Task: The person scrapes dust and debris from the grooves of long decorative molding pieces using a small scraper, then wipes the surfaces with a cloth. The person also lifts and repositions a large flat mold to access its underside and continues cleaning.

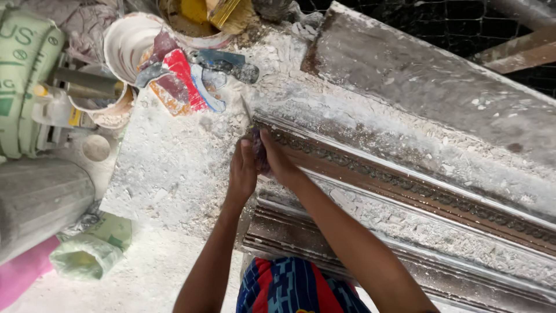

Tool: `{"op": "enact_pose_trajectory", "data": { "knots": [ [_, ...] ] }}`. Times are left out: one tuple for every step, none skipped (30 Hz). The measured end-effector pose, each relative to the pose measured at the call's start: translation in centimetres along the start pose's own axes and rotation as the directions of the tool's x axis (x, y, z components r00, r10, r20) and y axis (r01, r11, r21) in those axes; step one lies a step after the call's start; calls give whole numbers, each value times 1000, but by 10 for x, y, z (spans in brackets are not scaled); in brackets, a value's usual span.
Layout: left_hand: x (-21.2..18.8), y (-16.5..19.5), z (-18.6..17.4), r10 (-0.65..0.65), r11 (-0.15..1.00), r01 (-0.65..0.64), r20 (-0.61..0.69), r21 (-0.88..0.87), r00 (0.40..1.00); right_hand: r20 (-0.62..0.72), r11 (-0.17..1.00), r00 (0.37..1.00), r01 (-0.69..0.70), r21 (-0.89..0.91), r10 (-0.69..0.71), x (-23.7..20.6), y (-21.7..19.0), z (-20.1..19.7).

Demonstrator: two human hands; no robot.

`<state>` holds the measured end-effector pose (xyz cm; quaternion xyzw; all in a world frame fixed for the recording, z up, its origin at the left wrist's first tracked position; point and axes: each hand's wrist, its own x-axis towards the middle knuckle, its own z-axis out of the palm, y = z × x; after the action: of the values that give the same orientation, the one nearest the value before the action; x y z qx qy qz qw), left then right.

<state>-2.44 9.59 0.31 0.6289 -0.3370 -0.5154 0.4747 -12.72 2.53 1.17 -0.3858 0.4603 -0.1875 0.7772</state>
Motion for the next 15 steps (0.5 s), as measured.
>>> {"op": "enact_pose_trajectory", "data": {
  "knots": [
    [2,0,1,-29,998,29,6,58,1000,43,999,998,44,-2,-44,-18,1,0],
    [4,0,3,21,998,-26,73,65,997,78,996,993,84,-2,-84,-36,3,-3],
    [6,0,4,65,995,-76,144,71,987,93,996,993,80,-39,-76,-55,6,-12],
    [10,3,4,108,989,-126,219,72,970,88,990,995,63,-127,-52,-75,10,-24],
    [15,7,2,192,952,-238,236,190,953,82,976,996,48,-213,-31,-97,16,-41],
    [23,12,-1,270,890,-345,264,299,926,20,939,993,116,-324,-116,-121,25,-57],
    [32,17,-4,340,805,-442,303,396,890,-36,886,979,164,-434,-199,-145,36,-76],
    [47,26,-14,335,727,-495,384,475,860,-146,918,972,117,-378,-184,-165,46,-97],
    [64,38,-29,314,641,-542,459,543,831,-247,947,957,71,-315,-153,-186,59,-119],
    [81,49,-45,285,569,-600,550,562,785,-380,939,906,49,-341,-185,-210,72,-142],
    [101,60,-61,260,486,-665,632,567,730,-499,927,834,35,-374,-233,-231,83,-167],
    [121,70,-74,142,335,-662,659,670,739,-635,911,733,-51,-409,-244,-246,95,-190],
    [139,80,-87,20,163,-652,658,741,753,-750,895,609,-140,-423,-259,-262,109,-209],
    [153,88,-95,-44,139,-630,641,764,767,-854,935,488,-187,-302,-178,-277,125,-226],
    [166,99,-102,-112,114,-605,615,788,780,-929,961,361,-218,-169,-81,-292,141,-241]
  ]
}}
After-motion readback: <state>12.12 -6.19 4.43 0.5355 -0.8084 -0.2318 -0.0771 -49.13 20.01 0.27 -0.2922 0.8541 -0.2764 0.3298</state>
